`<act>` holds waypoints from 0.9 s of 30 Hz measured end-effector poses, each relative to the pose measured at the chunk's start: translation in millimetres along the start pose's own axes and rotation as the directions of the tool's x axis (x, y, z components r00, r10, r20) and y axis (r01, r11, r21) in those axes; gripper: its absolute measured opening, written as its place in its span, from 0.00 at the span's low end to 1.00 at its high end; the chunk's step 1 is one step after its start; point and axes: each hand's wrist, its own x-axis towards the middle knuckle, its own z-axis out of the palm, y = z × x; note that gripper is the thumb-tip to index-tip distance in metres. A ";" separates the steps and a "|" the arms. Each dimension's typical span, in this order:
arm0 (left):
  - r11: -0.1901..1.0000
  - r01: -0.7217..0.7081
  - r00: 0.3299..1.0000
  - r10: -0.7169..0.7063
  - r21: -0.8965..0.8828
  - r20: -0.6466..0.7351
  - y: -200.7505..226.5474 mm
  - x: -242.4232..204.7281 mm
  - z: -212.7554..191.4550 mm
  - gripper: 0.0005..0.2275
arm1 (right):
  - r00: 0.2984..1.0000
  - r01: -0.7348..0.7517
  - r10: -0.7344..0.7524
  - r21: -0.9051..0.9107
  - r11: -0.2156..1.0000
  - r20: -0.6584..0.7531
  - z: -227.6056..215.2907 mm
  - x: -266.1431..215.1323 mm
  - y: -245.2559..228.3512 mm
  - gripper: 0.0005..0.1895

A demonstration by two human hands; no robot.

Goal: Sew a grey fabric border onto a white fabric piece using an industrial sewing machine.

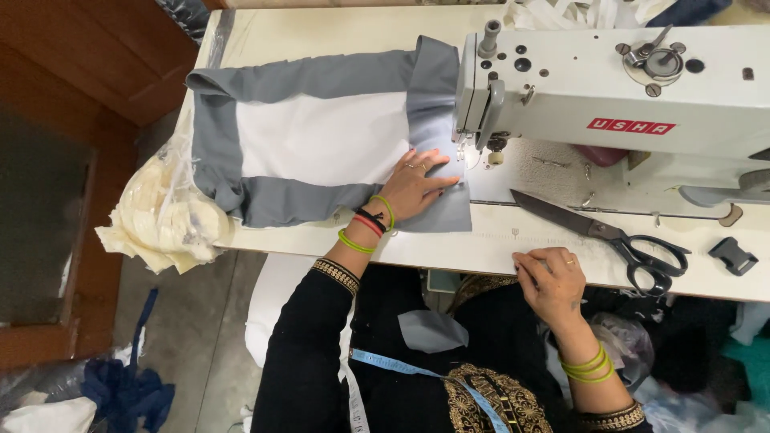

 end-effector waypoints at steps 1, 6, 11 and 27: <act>1.000 0.000 1.000 0.000 -0.001 -0.002 -1.9 1.9 0.5 0.17 | 1.000 0.002 -0.002 -0.001 1.000 0.001 0.0 0.2 -0.3 0.14; 0.999 -0.023 1.000 0.023 -0.025 -0.007 -10.4 6.9 -1.6 0.17 | 1.000 -0.003 0.003 -0.001 1.000 -0.003 0.1 0.7 -0.9 0.14; 0.998 -0.018 1.000 0.019 -0.057 0.014 -13.5 8.4 -2.0 0.17 | 1.000 0.004 -0.004 0.002 1.000 0.002 0.8 0.4 -0.4 0.14; 0.999 -0.013 0.998 0.011 -0.030 -0.064 -27.3 16.7 8.2 0.13 | 1.000 -0.006 0.006 0.007 1.000 0.003 -1.5 3.6 -6.1 0.13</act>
